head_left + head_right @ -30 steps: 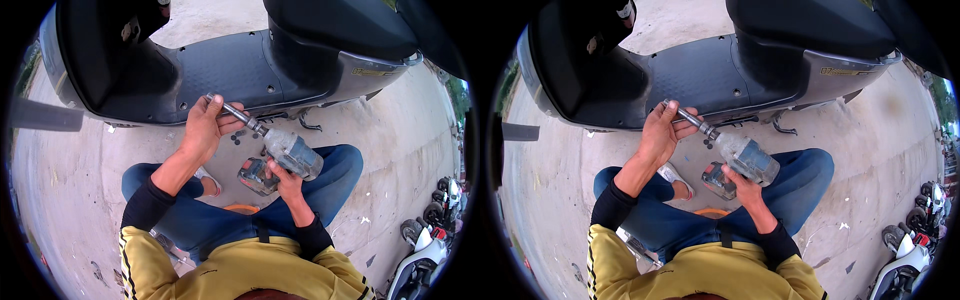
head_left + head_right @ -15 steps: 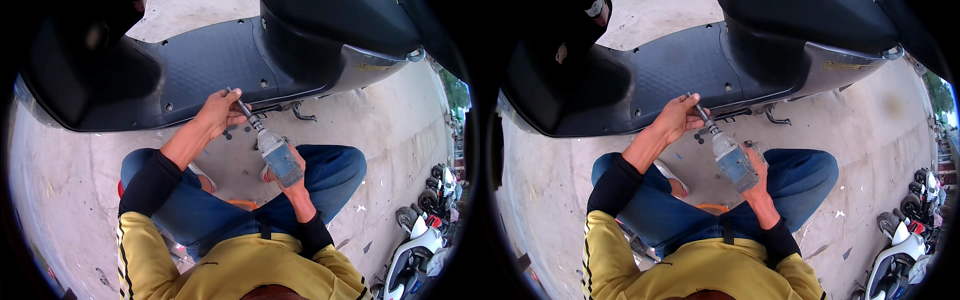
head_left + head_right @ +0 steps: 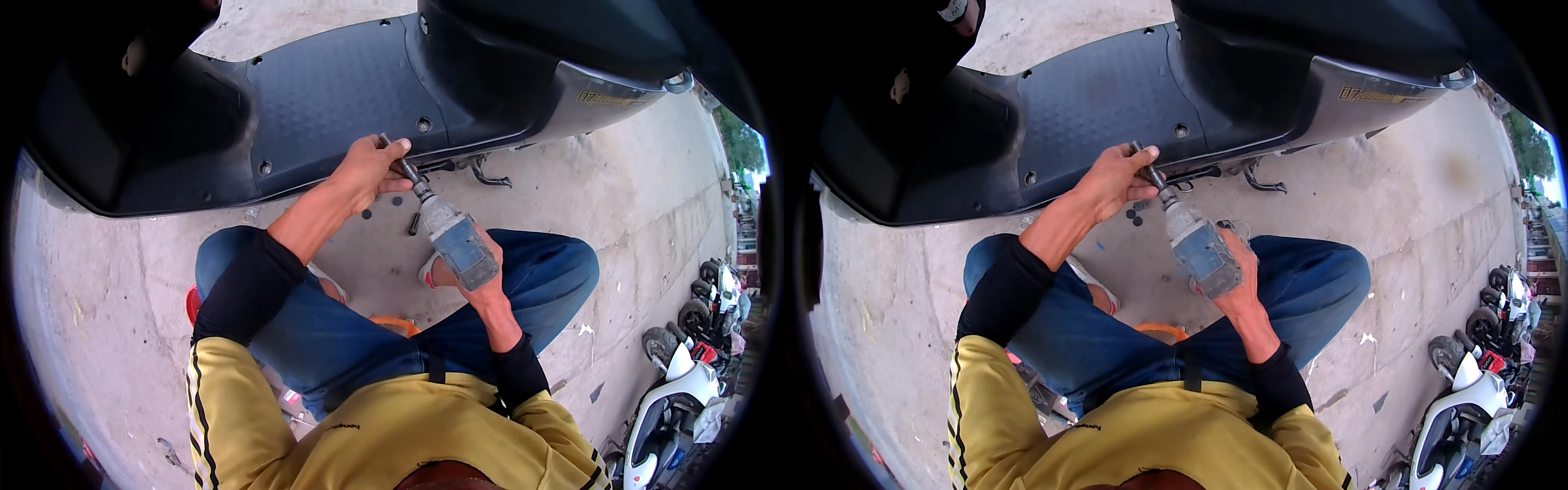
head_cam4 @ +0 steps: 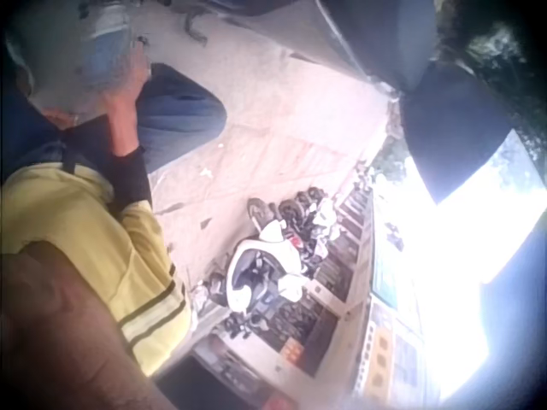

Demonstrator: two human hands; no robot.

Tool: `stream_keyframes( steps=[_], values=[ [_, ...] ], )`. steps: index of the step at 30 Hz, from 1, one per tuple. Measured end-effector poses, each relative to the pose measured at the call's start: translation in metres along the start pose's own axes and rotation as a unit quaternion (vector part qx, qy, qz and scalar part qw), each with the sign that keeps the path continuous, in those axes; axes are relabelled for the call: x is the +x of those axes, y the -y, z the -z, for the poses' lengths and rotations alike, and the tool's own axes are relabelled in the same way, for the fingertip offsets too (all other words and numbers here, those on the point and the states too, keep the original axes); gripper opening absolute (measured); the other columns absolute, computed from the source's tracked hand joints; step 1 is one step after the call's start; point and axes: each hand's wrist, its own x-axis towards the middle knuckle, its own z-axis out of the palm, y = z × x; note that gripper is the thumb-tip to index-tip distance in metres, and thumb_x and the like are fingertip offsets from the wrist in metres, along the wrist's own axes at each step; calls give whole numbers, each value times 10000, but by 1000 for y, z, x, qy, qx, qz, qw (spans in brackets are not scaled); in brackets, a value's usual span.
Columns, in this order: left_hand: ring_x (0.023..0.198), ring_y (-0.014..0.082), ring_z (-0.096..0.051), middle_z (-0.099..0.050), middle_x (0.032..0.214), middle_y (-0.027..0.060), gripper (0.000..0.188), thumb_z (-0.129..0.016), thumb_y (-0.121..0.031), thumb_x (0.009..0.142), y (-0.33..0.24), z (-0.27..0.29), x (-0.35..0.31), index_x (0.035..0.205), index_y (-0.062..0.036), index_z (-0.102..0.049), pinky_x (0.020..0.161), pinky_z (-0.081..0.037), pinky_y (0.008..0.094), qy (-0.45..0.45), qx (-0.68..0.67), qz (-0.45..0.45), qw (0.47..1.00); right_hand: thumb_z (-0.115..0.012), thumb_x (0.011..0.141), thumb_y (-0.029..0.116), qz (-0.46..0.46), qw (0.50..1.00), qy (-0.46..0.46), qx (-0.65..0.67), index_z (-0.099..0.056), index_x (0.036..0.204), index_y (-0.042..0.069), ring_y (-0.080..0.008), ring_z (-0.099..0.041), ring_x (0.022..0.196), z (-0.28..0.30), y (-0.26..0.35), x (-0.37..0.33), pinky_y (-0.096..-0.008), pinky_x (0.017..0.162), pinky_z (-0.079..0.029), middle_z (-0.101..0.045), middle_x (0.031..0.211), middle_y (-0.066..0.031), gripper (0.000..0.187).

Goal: The person secures a scooter floorboard using a cordless impact driver and a screwdriver. They fasten multiple screws into the floorboard, switch between tools, and adjust the board's position to ensure proper alignment.

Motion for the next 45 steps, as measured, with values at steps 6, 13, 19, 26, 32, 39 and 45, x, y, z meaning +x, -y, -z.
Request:
stream_keyframes(
  steps=[6, 13, 19, 26, 32, 39, 45],
  values=[
    [1011, 261, -667, -629, 1125, 187, 452, -605, -311, 1078, -21, 0, 30, 1387, 18, -617, 832, -616, 375, 19, 231, -145, 962, -800, 955, 124, -220, 956, -50, 185, -712, 1079, 20, -47, -523, 618, 25, 44, 50, -231, 553, -436, -645, 792, 25, 184],
    [1071, 381, -611, -644, 1095, 156, 280, -596, -65, 981, -35, 4, 65, 1204, -76, -765, 945, -502, 462, 7, 560, -441, 702, -814, 933, 203, -192, 980, 37, 43, -704, 949, 30, -67, -510, 547, 83, 74, 131, -259, 494, -401, -574, 644, 25, 205],
    [1053, 410, -646, -692, 1081, 181, 291, -594, 8, 929, -27, 4, 95, 1175, -15, -749, 921, -513, 482, 39, 551, -469, 689, -834, 835, 367, -173, 937, 150, -263, -690, 732, -88, -363, -669, 617, 87, 93, 191, -415, 665, -536, -637, 602, -193, 489],
    [1058, 425, -656, -713, 1152, 199, 256, -611, -17, 930, -26, 7, 106, 1147, 14, -742, 917, -521, 482, 48, 528, -412, 741, -819, 826, 332, -168, 904, 261, -295, -684, 671, -86, -297, -682, 568, 77, 107, 239, -385, 620, -547, -623, 556, -173, 466],
    [1058, 423, -657, -708, 1157, 202, 247, -623, -24, 934, -33, 8, 93, 1153, 3, -732, 922, -518, 462, 58, 509, -375, 773, -783, 904, 273, -190, 889, 363, -203, -699, 750, -36, -152, -581, 465, 75, 109, 259, -315, 498, -471, -589, 565, -62, 355],
    [1087, 394, -660, -695, 1198, 175, 253, -606, 18, 944, -31, 20, 100, 1163, -7, -731, 938, -511, 451, 43, 499, -394, 770, -752, 881, 239, -213, 894, 335, -210, -661, 744, -27, -149, -535, 458, 77, 102, 261, -319, 502, -453, -574, 576, -56, 313],
    [1098, 386, -662, -690, 1201, 176, 269, -603, 24, 949, -33, 28, 94, 1186, -9, -726, 950, -508, 449, 32, 515, -363, 776, -741, 876, 253, -183, 882, 342, -267, -673, 801, -50, -183, -532, 460, 67, 104, 261, -366, 510, -456, -557, 569, -85, 319]
  ],
)
